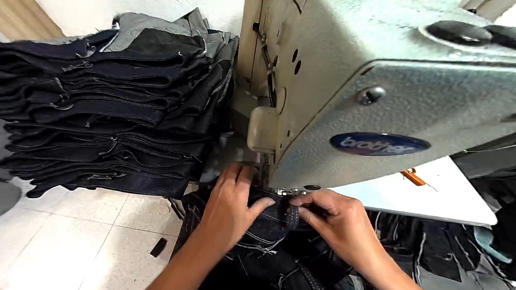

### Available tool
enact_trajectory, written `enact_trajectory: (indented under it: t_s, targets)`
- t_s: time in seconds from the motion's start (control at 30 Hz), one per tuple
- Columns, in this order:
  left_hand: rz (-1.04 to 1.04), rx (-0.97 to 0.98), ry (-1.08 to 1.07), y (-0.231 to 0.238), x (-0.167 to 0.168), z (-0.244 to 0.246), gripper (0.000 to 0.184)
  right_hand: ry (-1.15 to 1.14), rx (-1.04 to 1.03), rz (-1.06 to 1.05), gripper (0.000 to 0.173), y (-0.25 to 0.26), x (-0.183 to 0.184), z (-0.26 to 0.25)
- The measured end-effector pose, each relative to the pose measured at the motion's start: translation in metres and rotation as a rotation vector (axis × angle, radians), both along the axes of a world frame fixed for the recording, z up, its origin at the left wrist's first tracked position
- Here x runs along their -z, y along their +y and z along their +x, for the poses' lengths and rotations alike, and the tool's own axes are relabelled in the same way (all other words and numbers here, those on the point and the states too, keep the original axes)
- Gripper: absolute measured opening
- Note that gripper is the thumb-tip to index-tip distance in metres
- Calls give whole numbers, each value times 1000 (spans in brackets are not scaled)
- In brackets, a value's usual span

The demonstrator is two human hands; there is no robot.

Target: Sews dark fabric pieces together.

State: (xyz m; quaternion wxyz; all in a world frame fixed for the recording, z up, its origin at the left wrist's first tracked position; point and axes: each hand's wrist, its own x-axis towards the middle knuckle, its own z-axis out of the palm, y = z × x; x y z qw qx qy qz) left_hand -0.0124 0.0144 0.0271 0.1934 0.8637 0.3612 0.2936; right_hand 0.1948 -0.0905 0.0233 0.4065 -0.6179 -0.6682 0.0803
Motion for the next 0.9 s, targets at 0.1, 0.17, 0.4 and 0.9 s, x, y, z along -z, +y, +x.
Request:
enact_trajectory:
  t_s: [0.1,0.17,0.4,0.9]
  targets:
    - [-204,55,-86,-39,-12,-4,32,-171,57,100,14,6,4,2]
    - [-493,181,-228,-57,-10,-3,31,-128,44,125,13,7,9,4]
    - [-1037,92,-675,-71,1,9,11,-39,97,263,11,6,26,-11]
    - [501,188,-138,-33,33,-4,20,-505,-8,181,37,-9,12,-2]
